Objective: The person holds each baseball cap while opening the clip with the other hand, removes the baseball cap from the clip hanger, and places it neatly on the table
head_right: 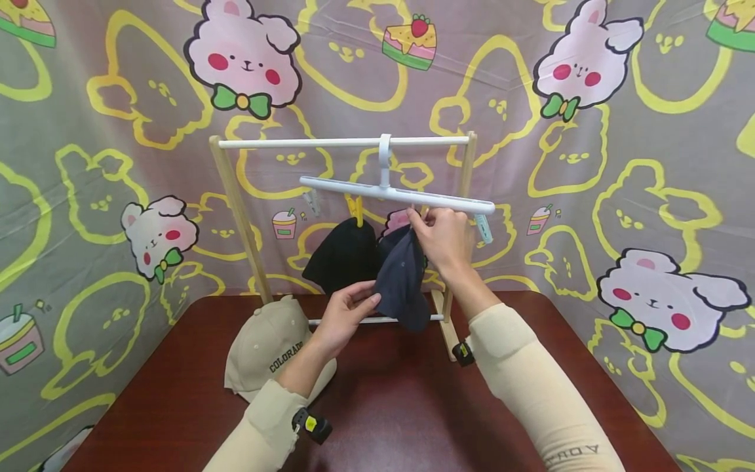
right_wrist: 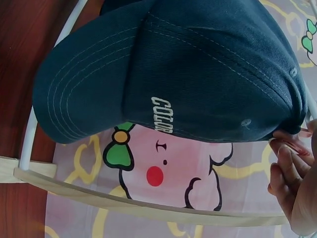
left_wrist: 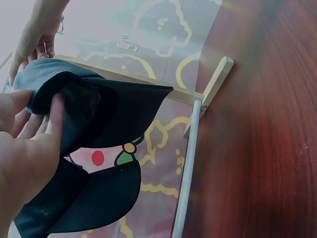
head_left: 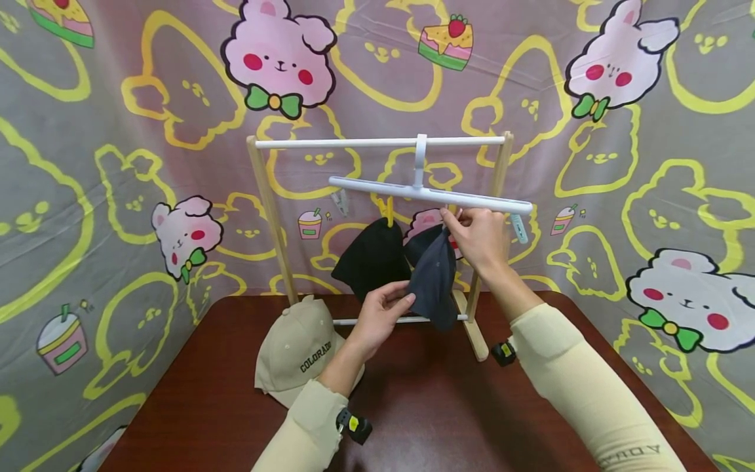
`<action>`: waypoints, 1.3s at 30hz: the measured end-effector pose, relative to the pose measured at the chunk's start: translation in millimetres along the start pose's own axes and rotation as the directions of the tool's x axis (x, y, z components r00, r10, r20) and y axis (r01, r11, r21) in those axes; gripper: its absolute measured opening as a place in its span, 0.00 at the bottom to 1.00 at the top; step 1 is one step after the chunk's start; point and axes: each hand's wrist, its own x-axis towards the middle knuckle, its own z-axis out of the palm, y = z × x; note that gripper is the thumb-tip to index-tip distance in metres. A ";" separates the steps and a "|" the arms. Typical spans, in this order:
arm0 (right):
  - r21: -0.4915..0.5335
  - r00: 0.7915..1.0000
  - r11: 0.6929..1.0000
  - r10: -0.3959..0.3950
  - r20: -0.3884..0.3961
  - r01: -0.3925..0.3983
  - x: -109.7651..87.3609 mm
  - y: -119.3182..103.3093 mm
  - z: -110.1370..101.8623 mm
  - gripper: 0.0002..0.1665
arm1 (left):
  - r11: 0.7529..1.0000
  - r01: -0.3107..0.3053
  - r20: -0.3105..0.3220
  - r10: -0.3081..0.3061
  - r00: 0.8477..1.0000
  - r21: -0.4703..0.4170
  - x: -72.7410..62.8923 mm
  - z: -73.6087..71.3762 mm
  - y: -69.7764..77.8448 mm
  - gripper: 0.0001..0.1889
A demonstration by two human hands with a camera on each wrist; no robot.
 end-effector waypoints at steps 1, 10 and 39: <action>-0.009 1.000 1.000 0.002 -0.002 -0.002 0.1 -0.7 0.0 0.26 | 1.000 -0.002 0.000 0.002 1.000 -0.002 0.0 0.1 0.1 0.17; -0.022 0.999 1.000 0.012 -0.050 -0.013 -1.3 -3.7 4.3 0.32 | 0.998 -0.015 0.047 0.017 0.999 -0.055 -1.6 1.9 0.1 0.15; 0.046 0.996 0.995 -0.089 -0.022 0.090 0.9 -2.8 6.1 0.32 | 0.986 0.041 -0.045 -0.049 0.998 -0.164 -2.3 -9.9 -2.8 0.16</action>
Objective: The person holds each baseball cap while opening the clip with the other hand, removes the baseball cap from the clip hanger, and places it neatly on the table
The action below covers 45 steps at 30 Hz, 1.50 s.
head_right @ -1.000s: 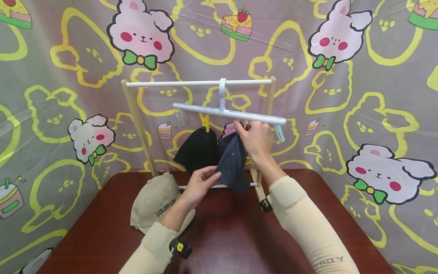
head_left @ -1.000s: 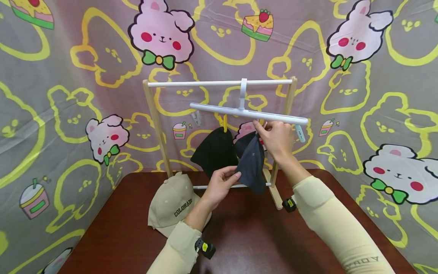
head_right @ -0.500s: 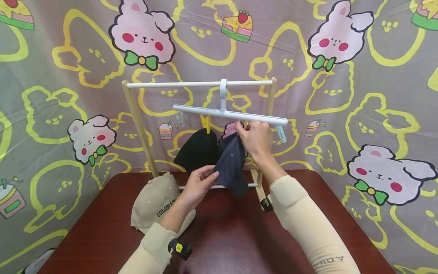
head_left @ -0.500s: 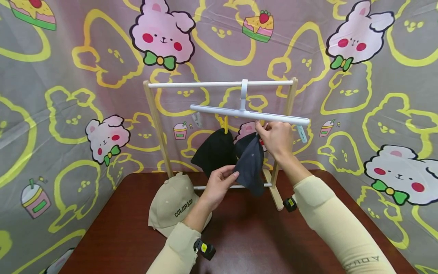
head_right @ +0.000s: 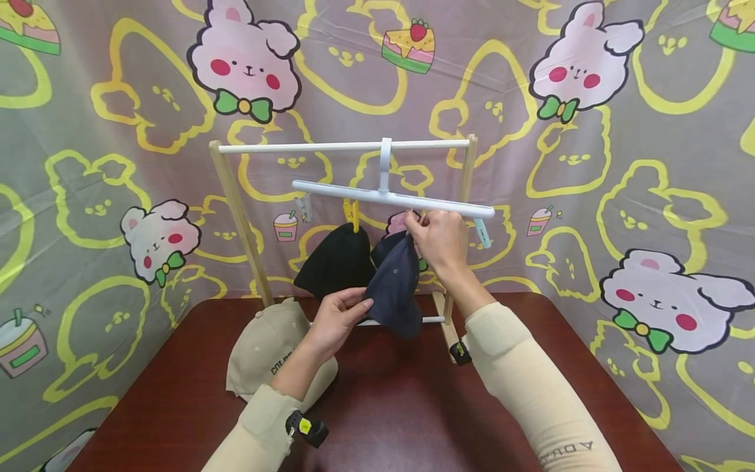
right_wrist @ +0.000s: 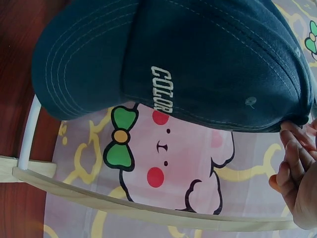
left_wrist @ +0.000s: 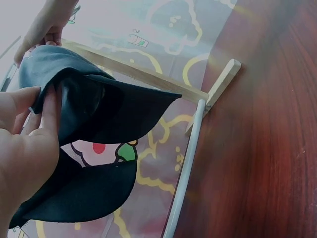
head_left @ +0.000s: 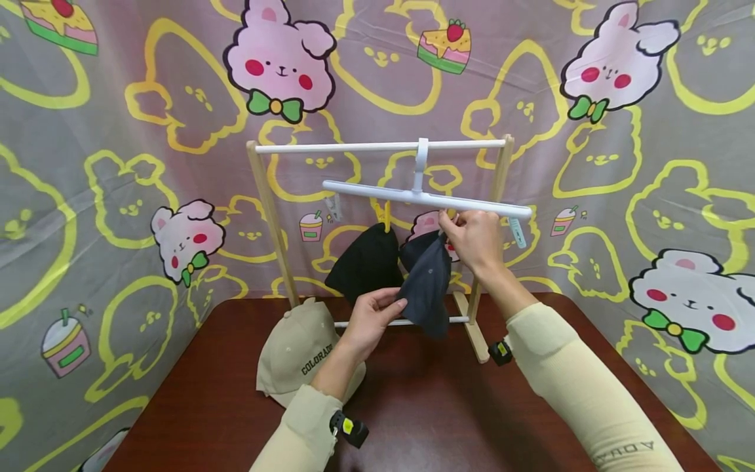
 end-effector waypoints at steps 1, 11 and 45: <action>0.000 1.000 1.000 -0.002 0.002 0.002 -0.3 0.0 0.1 0.32 | 1.000 0.001 -0.006 -0.001 1.000 -0.007 -0.2 0.0 0.0 0.16; -0.002 1.000 1.000 -0.027 -0.015 0.027 0.4 -0.8 0.1 0.32 | 0.998 -0.006 -0.013 0.005 1.000 -0.062 -0.1 -2.5 -1.1 0.15; -0.002 0.999 0.999 -0.042 -0.025 0.042 1.6 -1.6 1.6 0.31 | 0.998 -0.025 -0.028 0.024 0.999 -0.049 -3.7 0.6 0.6 0.16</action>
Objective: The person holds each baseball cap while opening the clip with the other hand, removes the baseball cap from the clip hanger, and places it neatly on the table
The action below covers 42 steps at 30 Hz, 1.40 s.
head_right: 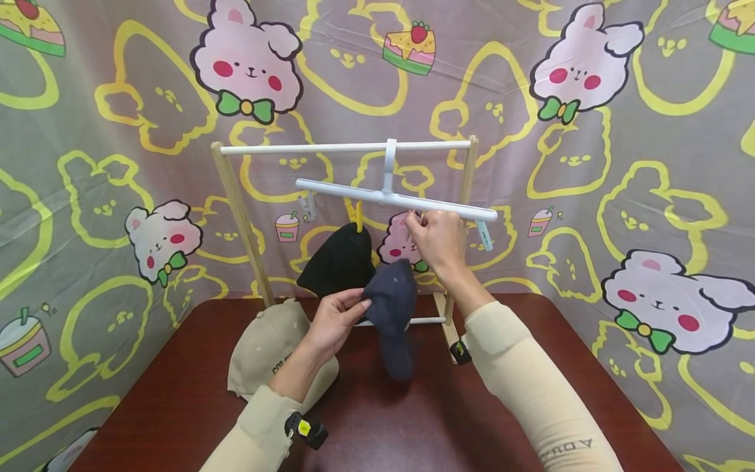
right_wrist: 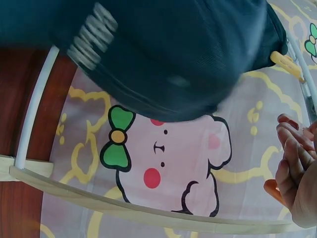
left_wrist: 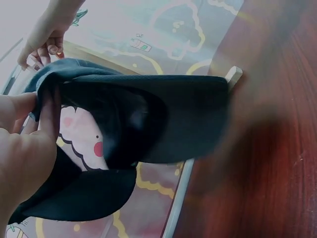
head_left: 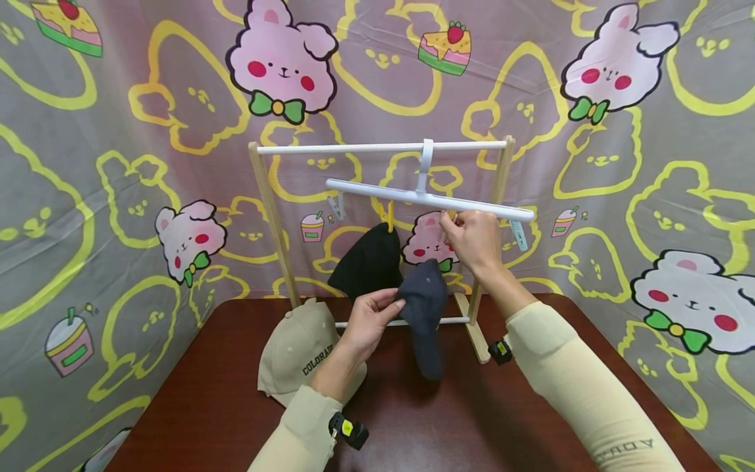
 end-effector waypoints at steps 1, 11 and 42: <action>0.000 1.000 1.000 0.000 0.000 0.000 -0.1 0.0 0.1 0.31 | 1.000 0.002 0.004 -0.002 1.000 0.004 -0.4 0.1 -0.6 0.16; 0.061 0.994 0.993 0.105 0.010 -0.105 -2.2 0.7 1.3 0.29 | 1.000 0.022 0.010 -0.022 1.000 0.012 -0.7 3.5 -7.0 0.15; 0.119 0.969 0.965 0.242 -0.056 -0.234 -6.2 3.6 -5.4 0.22 | 0.847 0.038 0.025 -0.061 0.998 0.530 -37.4 -50.4 -10.9 0.11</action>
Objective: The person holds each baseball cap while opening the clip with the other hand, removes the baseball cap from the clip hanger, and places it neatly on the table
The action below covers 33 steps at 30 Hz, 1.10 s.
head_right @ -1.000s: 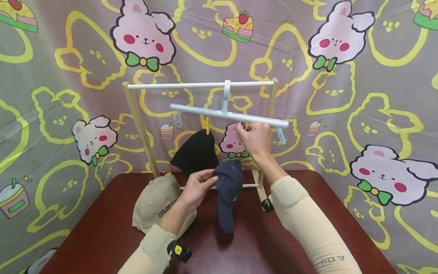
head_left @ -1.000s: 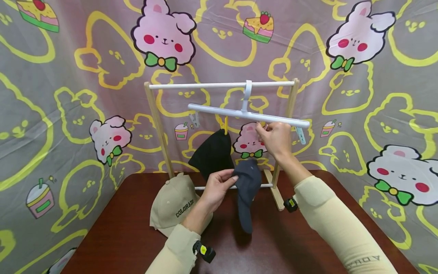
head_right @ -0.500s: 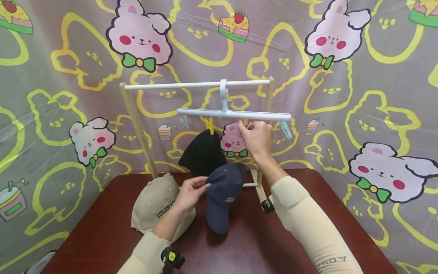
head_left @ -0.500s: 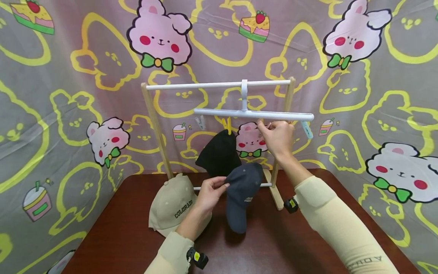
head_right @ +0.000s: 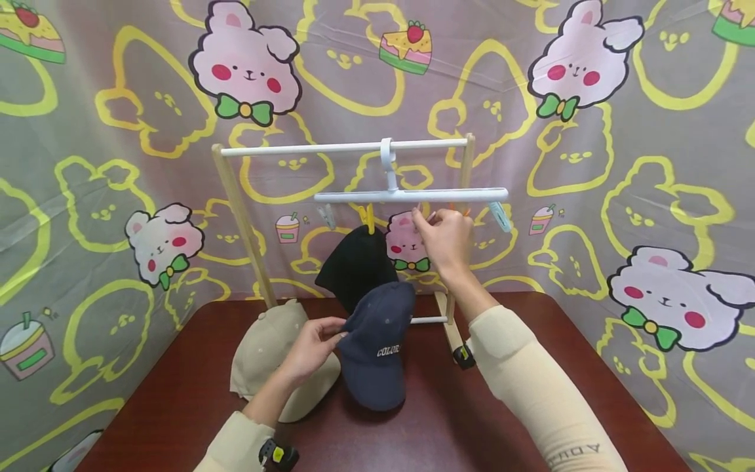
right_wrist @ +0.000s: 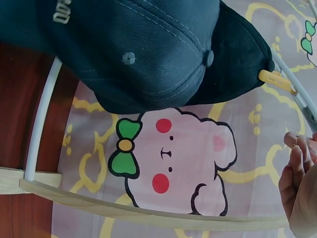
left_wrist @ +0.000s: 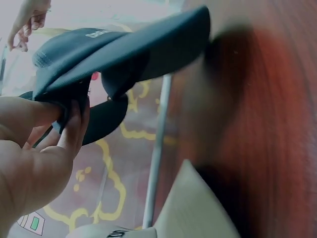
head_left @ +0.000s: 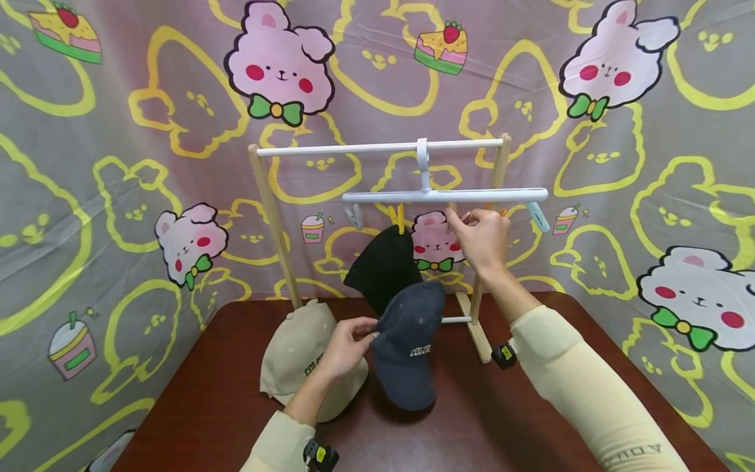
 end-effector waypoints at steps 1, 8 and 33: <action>0.004 1.000 1.000 0.003 0.002 -0.003 -0.5 -0.2 -0.3 0.22 | 0.999 -0.020 0.005 0.020 1.000 0.040 -1.2 0.9 -1.8 0.11; 0.005 1.000 1.000 0.000 0.014 0.000 -2.9 2.6 0.1 0.23 | 0.990 -0.068 0.078 0.058 0.995 0.126 -7.0 14.6 -7.6 0.09; 0.039 0.970 0.977 -0.215 0.113 0.212 4.9 16.1 -6.5 0.18 | 0.991 0.099 0.236 -0.119 0.965 0.094 -11.7 22.4 -12.1 0.06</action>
